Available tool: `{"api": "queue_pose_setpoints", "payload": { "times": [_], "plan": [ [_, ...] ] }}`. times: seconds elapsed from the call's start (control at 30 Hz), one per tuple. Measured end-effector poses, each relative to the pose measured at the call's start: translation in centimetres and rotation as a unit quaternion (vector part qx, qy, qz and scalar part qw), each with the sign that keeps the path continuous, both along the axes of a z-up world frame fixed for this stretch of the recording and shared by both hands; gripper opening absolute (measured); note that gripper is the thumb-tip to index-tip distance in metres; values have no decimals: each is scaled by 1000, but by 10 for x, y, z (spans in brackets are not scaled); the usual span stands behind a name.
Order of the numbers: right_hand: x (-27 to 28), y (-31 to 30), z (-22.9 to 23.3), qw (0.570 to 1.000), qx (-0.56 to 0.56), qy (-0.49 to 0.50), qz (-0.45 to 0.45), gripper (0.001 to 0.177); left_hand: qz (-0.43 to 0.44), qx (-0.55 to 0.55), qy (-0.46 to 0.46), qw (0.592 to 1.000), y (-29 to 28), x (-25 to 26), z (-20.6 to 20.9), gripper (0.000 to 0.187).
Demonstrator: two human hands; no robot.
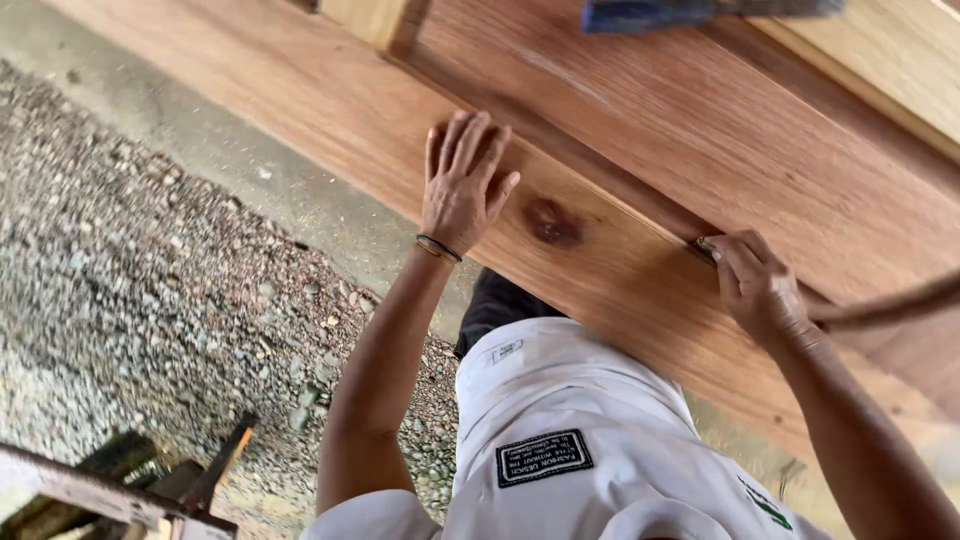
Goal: The person sands the surface of a large wooden door frame using a sanding block. They work systematically across the flat panels and the raised edges of the frame, smoothing the wood grain.
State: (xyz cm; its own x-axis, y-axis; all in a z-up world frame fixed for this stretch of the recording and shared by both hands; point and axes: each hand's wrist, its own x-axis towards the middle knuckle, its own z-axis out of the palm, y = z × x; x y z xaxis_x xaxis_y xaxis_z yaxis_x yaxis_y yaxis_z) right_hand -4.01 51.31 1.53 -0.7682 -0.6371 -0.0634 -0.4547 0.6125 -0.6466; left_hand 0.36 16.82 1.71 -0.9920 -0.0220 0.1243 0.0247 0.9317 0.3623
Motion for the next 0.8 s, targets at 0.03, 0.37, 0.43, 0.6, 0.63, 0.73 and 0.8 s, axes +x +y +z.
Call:
{"api": "queue_pose_setpoints", "payload": {
  "times": [0.03, 0.37, 0.43, 0.6, 0.63, 0.73, 0.8],
  "plan": [
    [-5, -15, -2, 1000, -7, -1, 14, 19, 14, -7, -1, 1000, -15, 6, -9, 42],
    [-44, -241, -19, 982, -133, 53, 125, 22, 270, -123, -97, 950, -104, 12, -19, 57],
    [-53, -300, -13, 972, -173, 83, 134, 21, 280, -123, -53, 951, -103, 13, -16, 54],
    [-66, -351, -33, 959, -173, 158, 160, 16, 226, -81, -59, 969, -130, 16, -36, 62],
    [-58, -329, -26, 959, -170, 159, 160, 16, 225, -79, -59, 969, -142, 13, -34, 62],
    [-43, -274, -18, 972, -11, 165, 164, 28, 222, -105, -67, 967, -177, -6, -29, 63],
    [-34, -241, -32, 980, -48, 160, 107, 16, 233, -116, -102, 960, -191, -14, -29, 67]
  ]
}}
